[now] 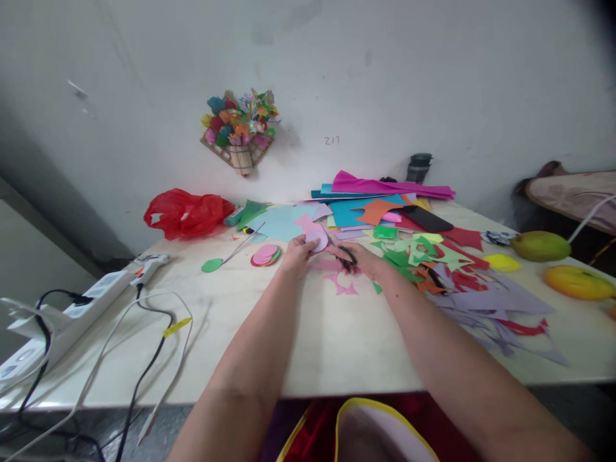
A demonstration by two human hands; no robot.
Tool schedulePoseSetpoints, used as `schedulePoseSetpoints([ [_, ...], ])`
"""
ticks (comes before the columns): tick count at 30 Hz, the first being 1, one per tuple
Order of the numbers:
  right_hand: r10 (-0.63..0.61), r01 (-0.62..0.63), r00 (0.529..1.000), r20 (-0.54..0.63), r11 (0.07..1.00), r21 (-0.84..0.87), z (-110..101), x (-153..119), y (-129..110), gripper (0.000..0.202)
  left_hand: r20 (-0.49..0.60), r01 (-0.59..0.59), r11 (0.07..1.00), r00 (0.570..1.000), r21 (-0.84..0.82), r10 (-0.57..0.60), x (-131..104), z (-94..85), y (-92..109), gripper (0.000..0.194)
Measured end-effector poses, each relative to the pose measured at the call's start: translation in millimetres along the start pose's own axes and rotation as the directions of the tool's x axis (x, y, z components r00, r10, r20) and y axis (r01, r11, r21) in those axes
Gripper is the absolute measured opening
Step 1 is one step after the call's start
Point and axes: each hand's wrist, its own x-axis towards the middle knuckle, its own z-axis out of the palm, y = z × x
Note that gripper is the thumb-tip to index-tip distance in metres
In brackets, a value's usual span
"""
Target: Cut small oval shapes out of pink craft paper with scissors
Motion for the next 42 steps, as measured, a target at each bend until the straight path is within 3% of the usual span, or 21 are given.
schedulePoseSetpoints([
  [10,-0.026,0.026,1.0,0.014,1.0,0.014,-1.9,4.5,8.2,0.034,0.002,-0.005,1.0,1.0,0.005,0.005,0.1,-1.0,-0.7,0.029],
  [27,-0.001,0.001,1.0,0.009,1.0,0.009,-0.4,2.4,1.5,0.031,0.013,-0.018,0.999,1.0,0.034,0.017,0.7,-4.6,-1.6,0.029],
  [42,-0.008,0.007,1.0,0.02,1.0,0.017,-3.7,7.0,8.1,0.031,0.038,0.012,1.0,0.999,0.008,-0.012,-4.1,-0.4,7.7,0.032],
])
